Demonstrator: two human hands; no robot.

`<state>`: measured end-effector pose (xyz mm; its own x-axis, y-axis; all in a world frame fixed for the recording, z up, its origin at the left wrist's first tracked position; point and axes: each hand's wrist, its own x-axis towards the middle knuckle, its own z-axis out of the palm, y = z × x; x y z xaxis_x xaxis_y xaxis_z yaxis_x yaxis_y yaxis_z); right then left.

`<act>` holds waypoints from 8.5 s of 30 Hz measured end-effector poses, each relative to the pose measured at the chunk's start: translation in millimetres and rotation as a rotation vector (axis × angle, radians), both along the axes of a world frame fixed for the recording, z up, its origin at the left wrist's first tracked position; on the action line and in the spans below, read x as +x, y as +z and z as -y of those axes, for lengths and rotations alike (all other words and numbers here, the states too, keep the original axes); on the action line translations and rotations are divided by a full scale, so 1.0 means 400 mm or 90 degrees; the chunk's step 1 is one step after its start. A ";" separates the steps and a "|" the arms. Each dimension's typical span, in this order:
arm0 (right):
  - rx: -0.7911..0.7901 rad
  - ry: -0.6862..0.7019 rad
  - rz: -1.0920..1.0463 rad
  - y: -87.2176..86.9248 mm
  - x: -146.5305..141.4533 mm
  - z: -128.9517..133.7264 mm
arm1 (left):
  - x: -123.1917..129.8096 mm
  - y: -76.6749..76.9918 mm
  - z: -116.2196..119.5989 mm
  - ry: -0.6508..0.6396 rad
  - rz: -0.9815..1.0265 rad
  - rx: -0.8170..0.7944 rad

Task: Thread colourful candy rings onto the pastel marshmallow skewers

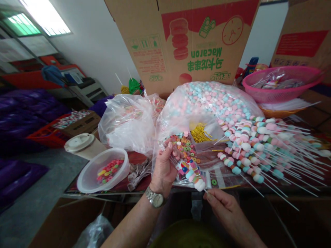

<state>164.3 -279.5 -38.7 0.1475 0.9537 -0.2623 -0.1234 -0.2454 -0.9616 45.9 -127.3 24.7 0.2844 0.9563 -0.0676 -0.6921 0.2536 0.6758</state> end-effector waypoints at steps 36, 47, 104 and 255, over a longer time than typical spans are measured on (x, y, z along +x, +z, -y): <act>0.128 -0.077 0.168 -0.010 -0.039 -0.061 | 0.090 -0.071 0.102 0.004 -0.002 -0.269; 0.123 -0.066 0.146 -0.007 -0.041 -0.037 | 0.091 -0.067 0.119 -0.072 -0.031 -0.203; 0.013 0.057 -0.559 0.005 -0.008 0.025 | 0.034 -0.011 -0.019 -0.090 0.049 -0.116; -0.072 0.197 1.118 0.248 0.271 -0.518 | -0.065 -0.082 0.052 -0.160 -0.285 -0.167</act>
<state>272.9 -72.3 60.5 0.1354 0.9883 -0.0701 0.9846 -0.1263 0.1207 19.8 -148.2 -8.3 0.3901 0.7980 -0.4594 -0.2501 0.5720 0.7812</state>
